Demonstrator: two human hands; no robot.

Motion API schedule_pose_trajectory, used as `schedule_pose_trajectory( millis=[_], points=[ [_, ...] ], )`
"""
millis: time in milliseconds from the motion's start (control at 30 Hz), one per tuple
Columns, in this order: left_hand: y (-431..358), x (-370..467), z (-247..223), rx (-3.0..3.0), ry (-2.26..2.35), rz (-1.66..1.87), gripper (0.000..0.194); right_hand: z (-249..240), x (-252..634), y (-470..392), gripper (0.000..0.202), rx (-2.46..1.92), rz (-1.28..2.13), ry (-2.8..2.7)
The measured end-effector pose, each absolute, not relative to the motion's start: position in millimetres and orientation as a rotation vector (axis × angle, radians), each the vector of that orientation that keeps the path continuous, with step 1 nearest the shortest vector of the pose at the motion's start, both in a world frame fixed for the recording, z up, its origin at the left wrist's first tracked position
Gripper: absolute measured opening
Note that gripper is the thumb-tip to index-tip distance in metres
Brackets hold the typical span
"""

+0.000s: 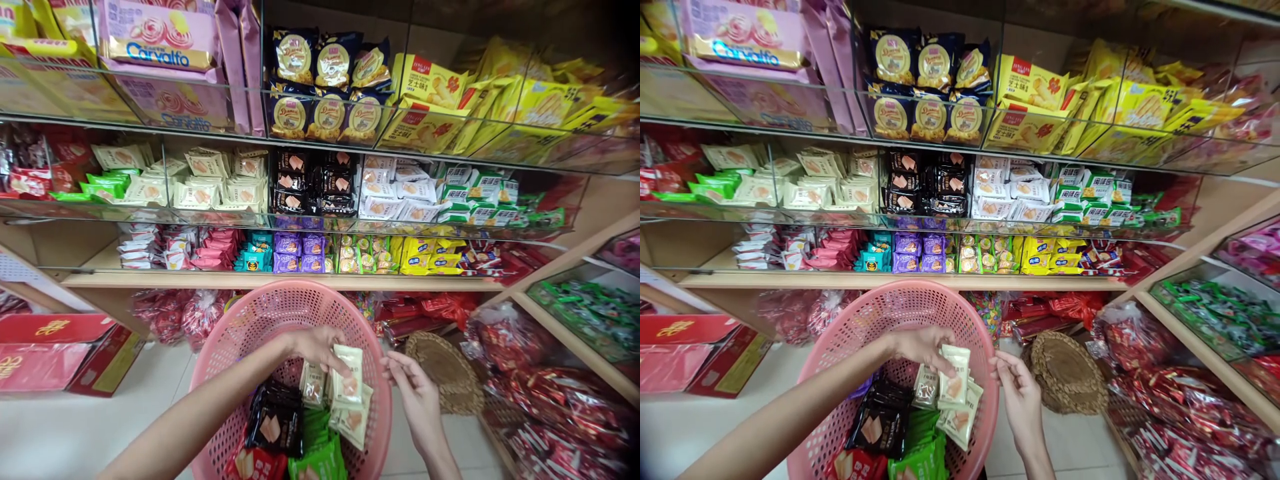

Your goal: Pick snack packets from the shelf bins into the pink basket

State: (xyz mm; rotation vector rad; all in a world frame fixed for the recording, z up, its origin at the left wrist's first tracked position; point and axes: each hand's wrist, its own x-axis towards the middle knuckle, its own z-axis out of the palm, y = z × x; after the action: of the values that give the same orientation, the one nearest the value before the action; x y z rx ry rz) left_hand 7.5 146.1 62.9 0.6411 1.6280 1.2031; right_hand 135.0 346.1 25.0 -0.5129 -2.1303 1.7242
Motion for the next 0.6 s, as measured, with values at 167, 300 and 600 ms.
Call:
schedule_pose_trajectory(
  millis=[167,300,600],
  points=[
    [176,30,55,0.722,1.579,1.019,0.060,25,136,347,0.039,-0.522,1.736,-2.128],
    [184,34,54,0.773,1.663,0.861,0.059,25,136,346,0.039,-0.519,1.734,-2.132],
    [186,36,50,1.050,2.086,0.666,0.050,26,138,345,0.040,-0.508,1.721,-2.159]
  ],
)
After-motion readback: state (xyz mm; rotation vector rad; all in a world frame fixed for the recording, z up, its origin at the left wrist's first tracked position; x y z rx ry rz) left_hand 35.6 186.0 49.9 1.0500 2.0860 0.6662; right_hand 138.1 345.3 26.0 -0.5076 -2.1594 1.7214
